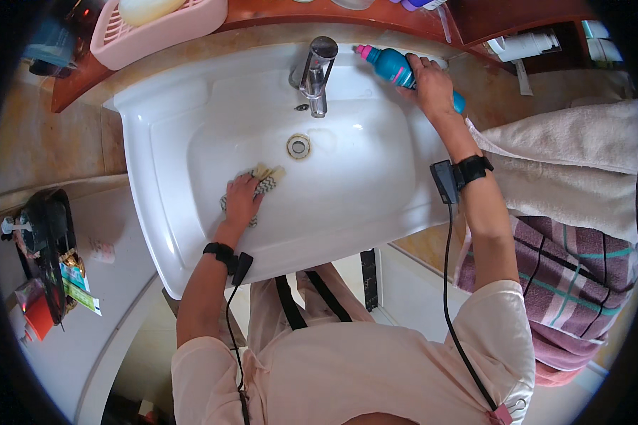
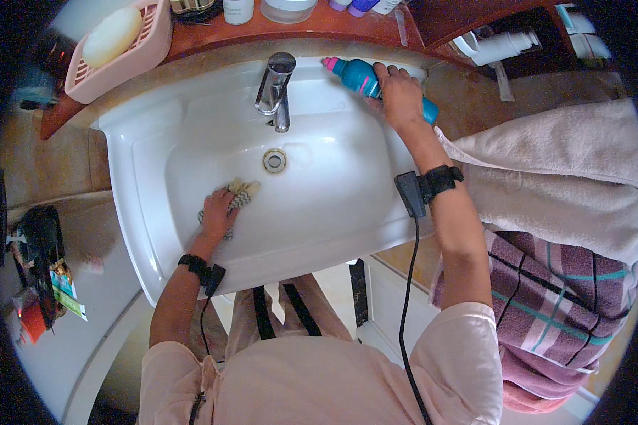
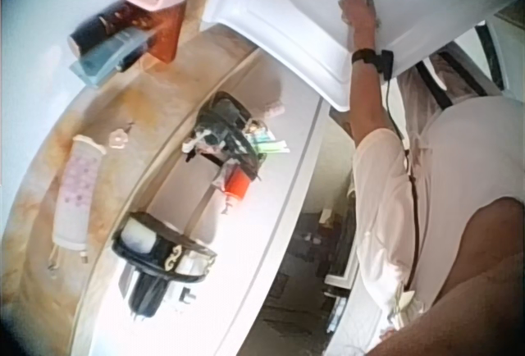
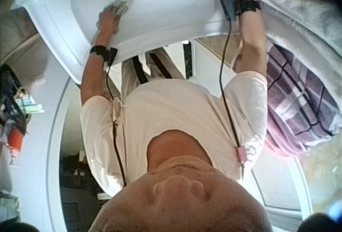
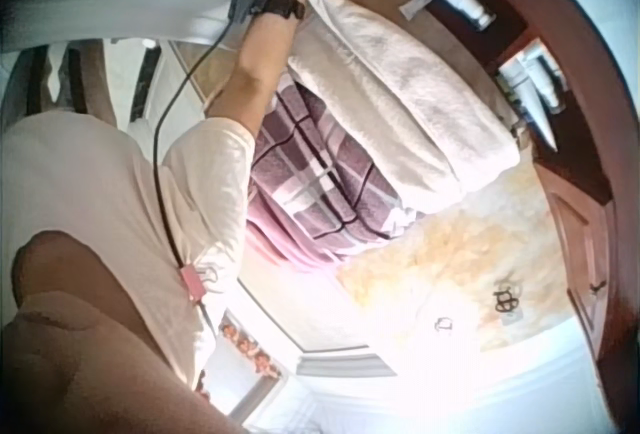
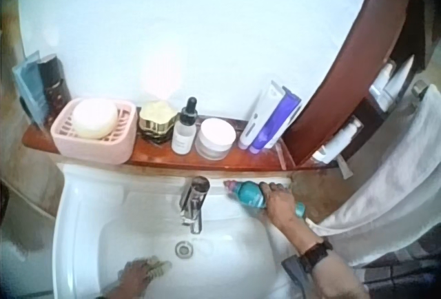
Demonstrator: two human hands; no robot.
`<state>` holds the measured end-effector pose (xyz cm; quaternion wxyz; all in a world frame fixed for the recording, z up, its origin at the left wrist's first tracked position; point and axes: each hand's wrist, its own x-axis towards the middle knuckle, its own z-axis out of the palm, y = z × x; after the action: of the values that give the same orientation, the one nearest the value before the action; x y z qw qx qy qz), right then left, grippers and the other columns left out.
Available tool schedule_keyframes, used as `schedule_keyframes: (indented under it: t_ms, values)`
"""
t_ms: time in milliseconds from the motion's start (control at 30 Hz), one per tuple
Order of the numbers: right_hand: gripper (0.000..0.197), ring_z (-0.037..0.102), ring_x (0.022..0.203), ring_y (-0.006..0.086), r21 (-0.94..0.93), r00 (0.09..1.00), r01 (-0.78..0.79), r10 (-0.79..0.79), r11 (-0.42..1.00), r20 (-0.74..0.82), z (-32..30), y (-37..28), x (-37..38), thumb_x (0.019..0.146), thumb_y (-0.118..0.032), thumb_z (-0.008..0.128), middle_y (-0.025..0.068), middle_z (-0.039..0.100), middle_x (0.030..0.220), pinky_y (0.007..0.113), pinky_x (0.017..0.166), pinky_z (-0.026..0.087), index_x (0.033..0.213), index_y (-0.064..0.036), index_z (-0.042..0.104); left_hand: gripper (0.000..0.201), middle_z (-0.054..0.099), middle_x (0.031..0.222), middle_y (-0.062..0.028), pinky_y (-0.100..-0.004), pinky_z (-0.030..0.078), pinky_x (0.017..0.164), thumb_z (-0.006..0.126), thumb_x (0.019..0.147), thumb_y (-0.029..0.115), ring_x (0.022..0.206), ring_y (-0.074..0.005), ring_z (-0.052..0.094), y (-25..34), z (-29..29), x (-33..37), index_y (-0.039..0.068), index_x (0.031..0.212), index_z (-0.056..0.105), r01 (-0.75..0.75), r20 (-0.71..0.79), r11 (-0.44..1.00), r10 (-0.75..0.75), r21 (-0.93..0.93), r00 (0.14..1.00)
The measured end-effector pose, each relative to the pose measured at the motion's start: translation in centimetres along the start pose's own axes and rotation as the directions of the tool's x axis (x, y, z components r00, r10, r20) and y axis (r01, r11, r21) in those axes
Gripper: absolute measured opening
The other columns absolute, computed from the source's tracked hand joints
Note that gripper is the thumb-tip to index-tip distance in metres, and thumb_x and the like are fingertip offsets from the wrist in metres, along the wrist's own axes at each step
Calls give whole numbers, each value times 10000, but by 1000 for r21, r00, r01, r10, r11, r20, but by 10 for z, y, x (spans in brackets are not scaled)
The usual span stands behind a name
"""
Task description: The person scrubs a white bathroom sink with a patterned cloth, then applies liquid cleaner from a blue bottle and continues wiping the basin, faucet, and drain area. The person repeatedly wipes different sections of the sink surface.
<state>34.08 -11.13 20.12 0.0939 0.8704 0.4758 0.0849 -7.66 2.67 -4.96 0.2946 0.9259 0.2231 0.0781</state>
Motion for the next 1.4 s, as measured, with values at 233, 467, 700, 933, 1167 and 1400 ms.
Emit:
schedule_keyframes:
  t_ms: [233,467,700,933,1167,1400]
  values:
    - [634,644,989,357,165,1000,-8,9,986,-5,13,0,10,714,-303,835,163,676,1047,455,840,523,1241,-96,550,408,604,1124,-115,-453,401,919,775,712,145,1108,-314,550,4,-4,0,62,1088,641,17,3,1000,-17,9,1000]
    - [640,633,988,380,332,990,-130,141,934,-10,31,3,-16,691,-266,856,187,665,1071,469,846,513,1222,-78,554,409,604,1155,-105,-451,398,928,769,727,151,1125,-311,544,7,-5,1,73,1107,639,51,36,999,-52,16,998]
    - [702,650,1027,311,734,880,-303,474,608,-30,74,29,-52,689,-296,876,170,657,1118,414,913,504,1250,-67,522,428,631,1205,-189,-480,420,995,748,793,197,1137,-384,565,-7,3,3,37,1169,620,153,108,987,-147,-53,983]
    - [685,641,969,247,869,810,-106,549,483,-206,110,95,-60,659,-253,868,101,649,1080,404,902,504,1225,-69,530,297,702,974,-151,-333,522,765,676,918,196,821,-250,662,6,-11,13,-9,1127,630,376,102,787,-376,-489,921]
    - [564,626,956,231,951,804,58,550,305,-225,109,106,-59,695,-233,840,86,649,1066,392,906,493,1167,-71,578,262,677,1019,-16,-272,504,788,603,986,178,866,-110,614,38,-15,29,8,1186,597,421,229,421,-434,-804,871]
    - [583,624,1027,233,929,840,-74,525,364,-138,125,116,-53,744,-245,846,88,648,1155,399,942,484,1224,-64,571,300,659,1123,-50,-290,509,858,583,977,104,988,-137,626,71,-17,52,28,1265,553,440,402,-8,-426,-898,811]
